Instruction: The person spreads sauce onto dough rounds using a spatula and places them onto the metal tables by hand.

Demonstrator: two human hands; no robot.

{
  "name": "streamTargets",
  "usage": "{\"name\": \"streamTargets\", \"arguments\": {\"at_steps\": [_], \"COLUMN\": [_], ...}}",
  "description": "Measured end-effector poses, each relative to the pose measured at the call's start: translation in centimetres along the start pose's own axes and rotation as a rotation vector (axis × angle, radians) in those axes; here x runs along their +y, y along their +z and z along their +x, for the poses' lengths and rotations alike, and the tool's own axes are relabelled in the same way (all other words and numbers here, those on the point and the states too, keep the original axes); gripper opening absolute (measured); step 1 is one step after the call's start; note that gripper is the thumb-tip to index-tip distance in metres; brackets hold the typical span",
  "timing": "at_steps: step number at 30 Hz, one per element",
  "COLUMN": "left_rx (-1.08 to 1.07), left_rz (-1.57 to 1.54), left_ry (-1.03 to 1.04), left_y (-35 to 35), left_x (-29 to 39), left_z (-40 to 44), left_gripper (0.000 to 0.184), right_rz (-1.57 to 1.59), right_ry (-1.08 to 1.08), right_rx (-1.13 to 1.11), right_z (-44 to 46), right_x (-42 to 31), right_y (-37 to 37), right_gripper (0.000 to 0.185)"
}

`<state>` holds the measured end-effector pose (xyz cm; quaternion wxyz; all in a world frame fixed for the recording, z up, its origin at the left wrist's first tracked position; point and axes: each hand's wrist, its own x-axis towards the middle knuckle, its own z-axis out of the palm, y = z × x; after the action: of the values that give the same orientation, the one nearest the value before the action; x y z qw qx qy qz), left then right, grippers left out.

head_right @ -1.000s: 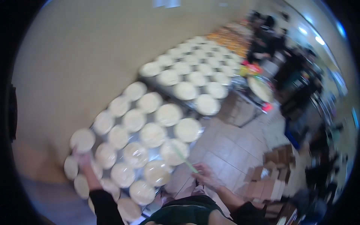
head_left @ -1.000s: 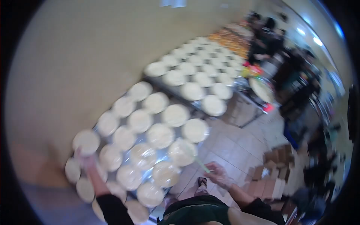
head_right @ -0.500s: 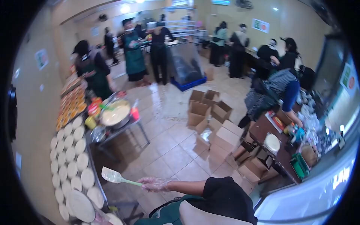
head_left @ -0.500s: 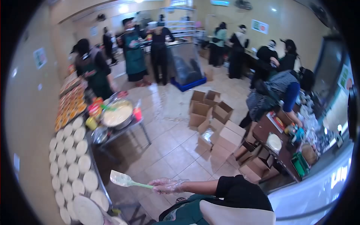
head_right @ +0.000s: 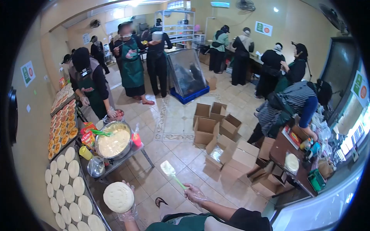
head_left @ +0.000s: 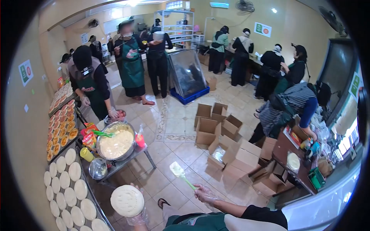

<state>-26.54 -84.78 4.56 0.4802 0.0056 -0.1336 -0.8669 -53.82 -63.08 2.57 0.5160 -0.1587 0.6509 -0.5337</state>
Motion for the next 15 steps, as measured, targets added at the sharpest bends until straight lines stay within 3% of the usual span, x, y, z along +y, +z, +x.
{"name": "streamTargets", "arguments": {"at_steps": [3,5,7,8,10,15], "left_rx": [0.038,0.094,0.325,0.341,0.394,0.328], "left_rz": [-0.019,-0.035,-0.260,-0.256,-0.365,-0.363], "left_ry": [0.004,0.047,-0.013,0.021,-0.010,0.053], "left_y": [-4.3,-4.6,-2.8,-2.4,-2.0,-4.5], "left_x": [2.1,3.7,5.4,6.2,7.0,6.9], "left_z": [4.8,6.5,9.7,11.3,13.2,17.6], "left_gripper": [0.073,0.073,0.072,0.072,0.072,0.075], "right_rz": [-0.001,-0.002,0.030,0.016,-0.014,-0.163], "right_ry": [-0.017,0.043,0.101,0.117,0.052,-0.019], "right_rx": [0.015,0.009,0.000,-0.031,-0.088,-0.244], "right_z": [6.2,9.2,12.9,15.1,18.2,25.4], "right_x": [-1.6,-5.3,-8.0,-8.8,-10.9,-15.4], "right_y": [2.7,5.2,7.1,7.6,8.3,7.4], "right_gripper": [0.043,0.043,0.044,0.044,0.043,0.037]}}
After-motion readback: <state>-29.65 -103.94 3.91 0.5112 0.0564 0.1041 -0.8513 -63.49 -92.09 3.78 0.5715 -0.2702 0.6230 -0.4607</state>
